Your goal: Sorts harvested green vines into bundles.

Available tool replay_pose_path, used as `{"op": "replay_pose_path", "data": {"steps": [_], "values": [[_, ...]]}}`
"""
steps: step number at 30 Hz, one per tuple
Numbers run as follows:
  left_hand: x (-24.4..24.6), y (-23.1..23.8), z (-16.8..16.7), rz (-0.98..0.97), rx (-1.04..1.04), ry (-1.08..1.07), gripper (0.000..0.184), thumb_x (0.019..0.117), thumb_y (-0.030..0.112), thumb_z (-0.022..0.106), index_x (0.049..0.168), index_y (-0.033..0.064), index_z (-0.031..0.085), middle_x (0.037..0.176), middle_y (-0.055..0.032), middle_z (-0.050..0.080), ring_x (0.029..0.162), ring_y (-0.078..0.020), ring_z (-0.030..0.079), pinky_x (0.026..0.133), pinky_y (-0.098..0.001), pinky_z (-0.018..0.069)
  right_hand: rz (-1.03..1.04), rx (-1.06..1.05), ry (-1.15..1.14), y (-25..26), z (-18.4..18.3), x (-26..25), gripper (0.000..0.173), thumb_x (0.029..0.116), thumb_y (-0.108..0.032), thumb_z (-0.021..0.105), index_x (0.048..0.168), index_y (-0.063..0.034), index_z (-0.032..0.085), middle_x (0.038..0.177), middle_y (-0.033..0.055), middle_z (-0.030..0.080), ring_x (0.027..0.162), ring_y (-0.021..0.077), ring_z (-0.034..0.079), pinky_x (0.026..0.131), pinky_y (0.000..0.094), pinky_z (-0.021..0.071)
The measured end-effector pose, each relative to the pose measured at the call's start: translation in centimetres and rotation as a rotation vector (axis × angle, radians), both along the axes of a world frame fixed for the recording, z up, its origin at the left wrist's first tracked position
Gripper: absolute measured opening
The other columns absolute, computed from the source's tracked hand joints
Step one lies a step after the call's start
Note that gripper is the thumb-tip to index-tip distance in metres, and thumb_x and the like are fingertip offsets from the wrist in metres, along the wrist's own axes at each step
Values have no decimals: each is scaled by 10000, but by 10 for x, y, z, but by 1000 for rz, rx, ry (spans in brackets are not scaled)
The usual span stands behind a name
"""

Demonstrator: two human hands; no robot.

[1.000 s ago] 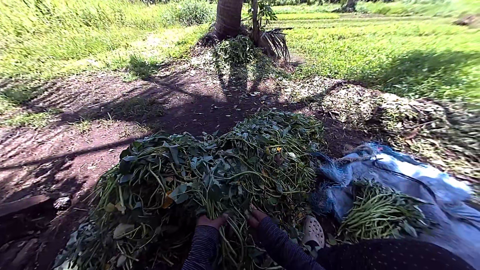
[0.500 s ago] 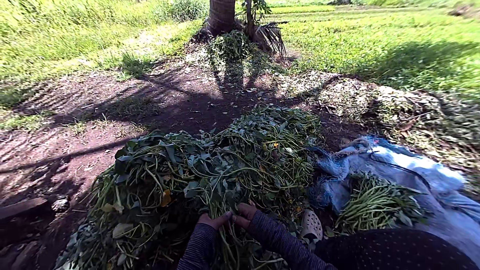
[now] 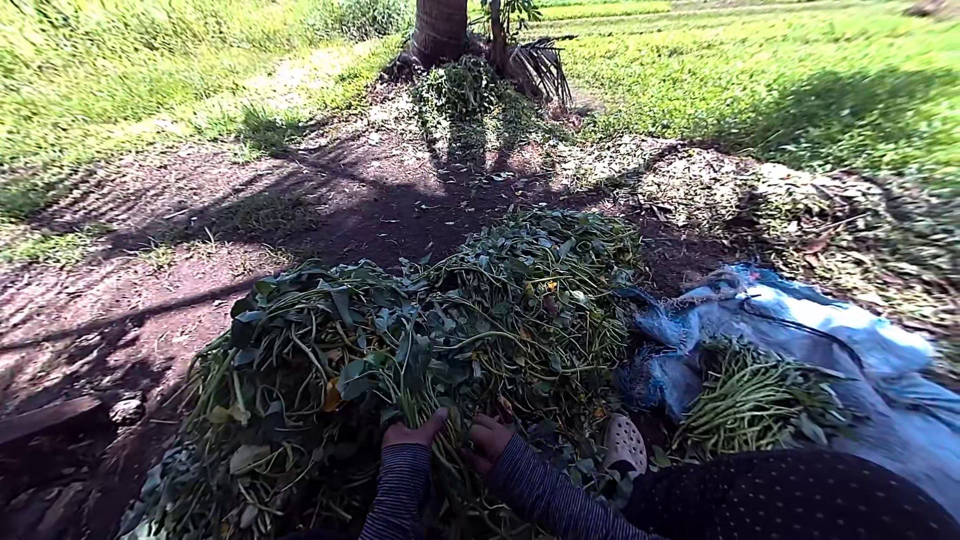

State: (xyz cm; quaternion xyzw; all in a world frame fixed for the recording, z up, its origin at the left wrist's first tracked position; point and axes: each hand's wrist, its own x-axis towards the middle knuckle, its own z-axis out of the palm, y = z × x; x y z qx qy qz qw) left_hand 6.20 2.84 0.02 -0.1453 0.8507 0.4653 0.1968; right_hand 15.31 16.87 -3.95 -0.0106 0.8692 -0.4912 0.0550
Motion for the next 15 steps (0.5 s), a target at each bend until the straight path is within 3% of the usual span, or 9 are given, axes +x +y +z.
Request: {"op": "replay_pose_path", "data": {"steps": [2,4,7,9,12,15], "values": [[-7,-9,-4,5,39,84,612,809,248,897,1219,-93,596,1021,-198,712,947,-273,693,919,-460,538,33,22,-28,2,-5,4,226,988,-63,632,1042,153,676,1200,314,653,1165,423,639,1056,517,488],[-11,-18,-4,-52,120,138,601,800,210,902,1233,-75,599,998,-164,728,896,-223,715,884,-413,572,-22,62,-173,16,-3,4,302,1031,-124,587,1175,134,650,1303,304,614,1236,408,606,1098,513,455],[-8,-28,2,-180,227,186,615,805,163,879,1290,-59,573,1059,-126,745,933,-185,729,906,-369,589,-266,7,-220,40,-32,1,511,995,-305,608,1359,54,589,1427,273,536,1291,382,569,1104,520,459],[-6,-33,4,-270,291,256,629,781,162,864,1290,-60,570,1061,-97,762,964,-166,741,932,-346,599,-260,-130,-341,39,-11,-3,527,1026,-342,594,1415,12,557,1471,222,531,1362,315,529,1165,463,407],[3,-34,13,-391,373,336,580,787,148,848,1266,-55,592,1039,-74,777,979,-162,749,952,-330,597,-112,-270,-493,19,20,-7,440,1103,-236,433,1424,45,543,1449,215,569,1374,271,525,1186,423,358],[12,-30,17,-425,487,391,533,780,68,834,1232,-80,592,1006,-101,775,942,-184,757,909,-331,616,-151,-428,-486,1,11,-14,469,1119,-253,377,1400,84,543,1410,243,585,1333,283,546,1165,427,369]]}}
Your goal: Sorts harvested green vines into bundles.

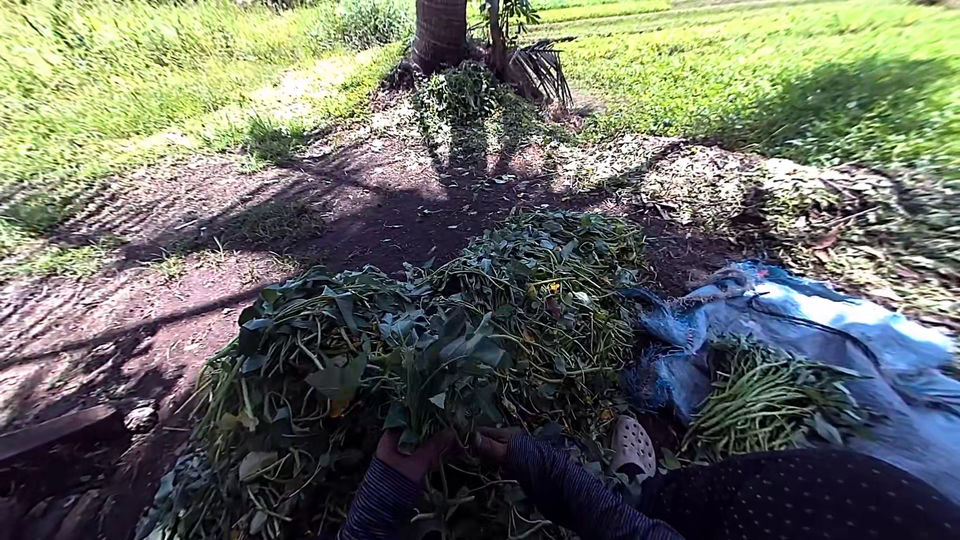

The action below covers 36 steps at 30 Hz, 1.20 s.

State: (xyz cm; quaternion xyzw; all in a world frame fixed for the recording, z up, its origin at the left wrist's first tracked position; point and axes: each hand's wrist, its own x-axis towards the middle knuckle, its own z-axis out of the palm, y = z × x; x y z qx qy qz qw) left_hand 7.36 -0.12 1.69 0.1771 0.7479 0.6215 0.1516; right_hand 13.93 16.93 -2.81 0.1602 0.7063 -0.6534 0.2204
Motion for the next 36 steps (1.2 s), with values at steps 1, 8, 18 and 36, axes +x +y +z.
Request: {"op": "replay_pose_path", "data": {"steps": [1,8,18,36], "values": [[1,0,-2,-4,12,17,565,771,74,844,1243,-91,580,1021,-108,770,954,-182,754,914,-329,615,7,-26,-18,-2,4,-3,500,1125,-289,361,1436,70,517,1457,237,555,1378,291,516,1190,436,342],[-2,-1,-9,12,51,47,491,781,85,818,1185,-101,608,990,-104,768,927,-185,754,885,-323,625,-80,-80,-73,-3,46,-10,404,1119,-193,422,1353,110,552,1406,227,582,1299,229,554,1135,382,389],[4,7,-16,33,98,106,498,792,30,800,1207,-135,579,1003,-127,767,943,-209,757,901,-337,625,-393,-268,-204,-13,16,-18,399,1085,-135,512,1383,129,490,1411,275,540,1273,286,549,1093,407,420],[-23,3,-26,556,-208,-299,656,808,134,887,1312,-83,527,1057,-189,695,894,-202,706,844,-371,586,327,722,-321,61,-73,31,743,969,-469,663,1544,-64,420,1408,287,577,1322,464,550,1091,683,412]]}}
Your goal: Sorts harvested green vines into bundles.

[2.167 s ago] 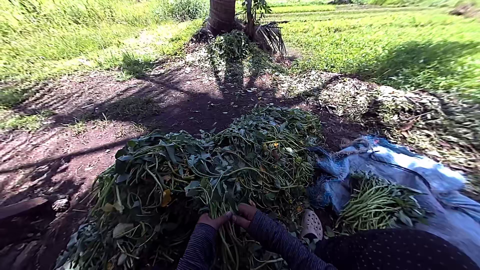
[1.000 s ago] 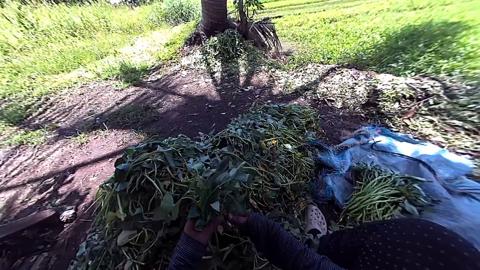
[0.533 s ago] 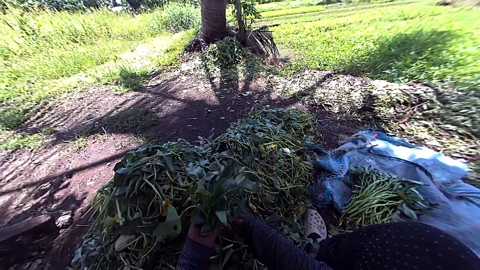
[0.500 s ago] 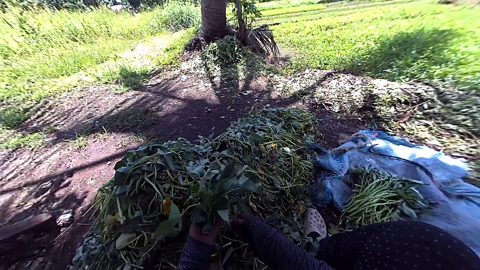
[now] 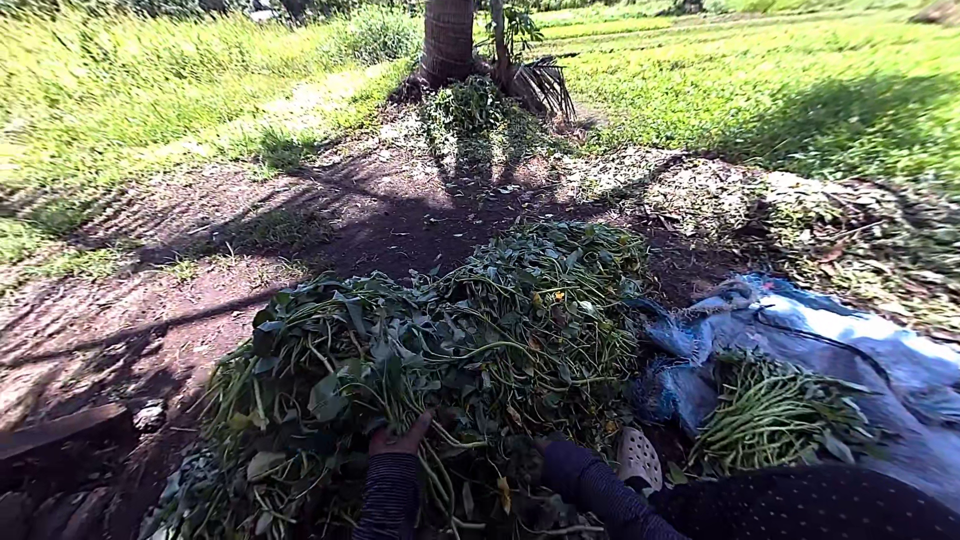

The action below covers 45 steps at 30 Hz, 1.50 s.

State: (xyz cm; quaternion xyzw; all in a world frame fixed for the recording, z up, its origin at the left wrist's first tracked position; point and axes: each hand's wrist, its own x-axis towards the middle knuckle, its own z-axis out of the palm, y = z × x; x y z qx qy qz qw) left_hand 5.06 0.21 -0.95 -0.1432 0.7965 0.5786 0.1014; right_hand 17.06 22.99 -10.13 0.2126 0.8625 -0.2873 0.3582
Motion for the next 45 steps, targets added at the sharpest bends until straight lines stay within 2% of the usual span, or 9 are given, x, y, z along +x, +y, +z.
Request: {"op": "replay_pose_path", "data": {"steps": [5,9,12,15,17,19,24,40,45], "values": [[-3,8,3,-26,44,-130,509,841,116,857,1215,-91,581,897,-161,721,776,-212,719,757,-374,605,-118,-292,606,-17,98,-26,375,1070,-174,509,1354,48,611,1318,236,648,1236,321,631,1110,440,461],[-1,18,14,-35,-82,-200,596,833,206,877,1248,-95,575,1022,-202,708,926,-267,695,886,-440,554,-2,-430,897,-64,88,-26,481,888,-152,760,1282,70,599,1262,232,655,1121,318,679,1009,476,543],[0,20,16,-67,-171,-247,686,835,272,878,1313,-96,549,1191,-260,660,1107,-333,651,991,-489,507,83,-284,899,-78,82,-34,307,947,-125,686,1193,60,673,1256,272,652,1084,392,692,941,543,559],[-1,17,13,-41,-144,-274,683,839,272,875,1309,-87,532,1106,-230,673,954,-280,694,864,-431,573,62,-284,869,-80,81,-36,213,994,-45,588,1110,102,689,1217,301,661,1092,425,690,961,558,549],[-5,15,9,-2,-114,-273,696,842,273,872,1322,-92,526,1146,-243,663,1009,-300,676,908,-456,550,-111,-436,734,-78,90,-32,245,1003,-12,573,1167,163,625,1182,282,678,1078,356,692,999,474,535],[-13,11,6,-21,-110,-285,715,853,288,862,1349,-94,516,1230,-260,642,1131,-329,639,998,-485,501,-335,-689,601,-71,90,-24,226,1033,-20,492,1211,120,505,1023,189,690,835,240,715,807,391,601],[-13,14,4,-150,101,-293,442,876,185,834,1158,-74,613,833,-124,728,728,-181,718,757,-342,600,-374,-931,433,-49,85,-4,411,1077,-260,329,1227,37,571,701,18,650,570,100,615,594,289,550],[5,15,-10,246,406,-253,467,942,42,729,1311,-76,469,742,-151,674,577,-217,689,554,-368,611,-363,-486,1004,-4,109,-1,285,1048,-162,524,1147,66,663,893,120,687,716,151,658,699,349,591],[24,27,19,2,470,-418,394,1022,164,648,1314,-37,477,940,-149,715,733,-227,727,625,-398,620,-20,-256,858,-23,128,-2,244,1018,-65,576,1108,120,707,1084,266,713,1041,341,695,995,444,533]]}}
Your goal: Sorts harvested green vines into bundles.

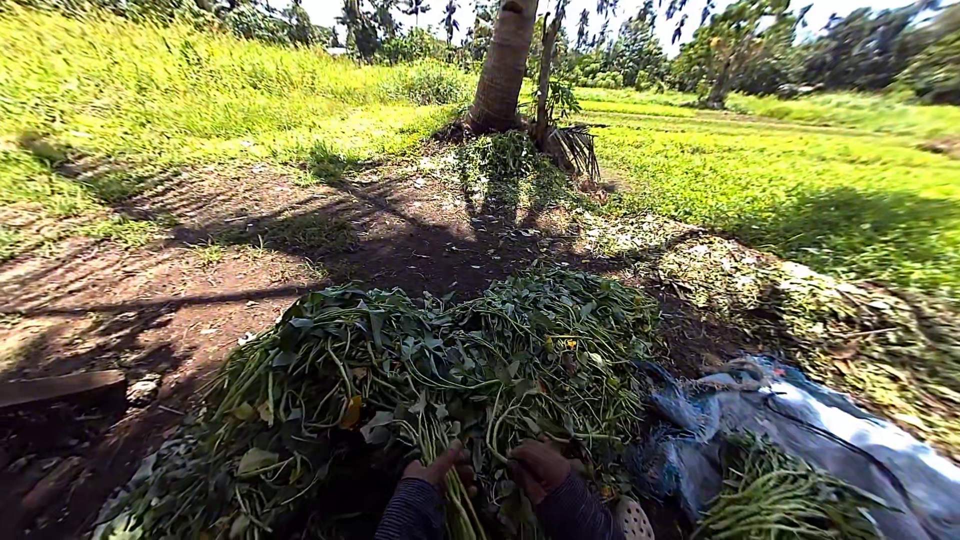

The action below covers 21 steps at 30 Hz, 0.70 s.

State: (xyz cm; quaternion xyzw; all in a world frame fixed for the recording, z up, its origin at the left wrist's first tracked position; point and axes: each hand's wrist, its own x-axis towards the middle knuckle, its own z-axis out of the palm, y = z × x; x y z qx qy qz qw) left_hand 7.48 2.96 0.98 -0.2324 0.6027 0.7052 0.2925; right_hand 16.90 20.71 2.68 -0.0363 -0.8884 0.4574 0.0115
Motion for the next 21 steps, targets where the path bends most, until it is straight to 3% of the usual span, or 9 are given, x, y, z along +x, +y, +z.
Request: {"op": "replay_pose_path", "data": {"steps": [2,3,6,7,10,14,17,19,21], "values": [[1,-2,-3,-234,-68,-1,503,1021,227,658,1374,-84,481,1118,-180,700,960,-234,705,863,-410,582,150,47,-206,-15,14,1,251,1031,-40,552,1171,114,690,1184,273,692,1166,367,660,1083,464,477],[2,-1,-4,-295,-84,13,483,1009,211,675,1355,-77,501,1110,-174,703,979,-220,699,901,-394,564,191,48,-256,-21,15,2,259,1037,-42,547,1192,112,684,1205,274,689,1191,372,653,1102,472,462],[8,0,-15,-173,74,8,380,948,27,708,1266,-67,521,876,-150,727,770,-226,737,734,-369,623,169,-6,-274,-23,-7,12,320,1071,-135,490,1161,108,679,1061,254,720,994,353,715,977,504,537],[7,0,-16,-102,121,6,398,943,-3,701,1282,-60,501,873,-167,726,756,-252,740,710,-387,628,125,-55,-304,-23,-11,15,346,1086,-162,457,1163,101,668,1010,232,724,903,326,726,913,493,568],[-1,0,-16,103,145,73,438,933,-9,713,1305,-59,487,855,-203,720,704,-300,738,634,-424,635,-12,-206,-440,-26,-16,25,379,1114,-216,412,1212,65,647,988,174,740,831,263,730,845,453,587],[-7,-3,-6,135,35,124,442,911,9,749,1273,-80,512,836,-196,730,689,-282,742,620,-394,636,-189,-642,-456,-23,-24,33,316,1113,-200,401,1110,22,626,788,69,707,629,142,670,598,322,581],[-13,-6,0,96,-50,152,402,895,28,775,1205,-94,551,819,-178,742,685,-255,745,634,-365,631,-241,-953,-455,-19,-28,29,365,1115,-220,303,1145,6,588,706,68,704,568,168,682,541,344,592],[-14,-7,4,81,-80,161,382,889,30,781,1178,-91,561,806,-165,741,672,-238,739,627,-350,625,-172,-970,-456,-18,-28,28,467,1121,-298,222,1194,6,569,699,62,693,572,175,680,547,350,590],[-15,-9,5,96,-100,180,404,885,40,788,1192,-89,560,812,-159,748,686,-232,745,644,-350,627,-104,-896,-437,-17,-28,28,437,1111,-299,274,1174,1,585,731,41,694,593,160,680,560,344,597]]}}
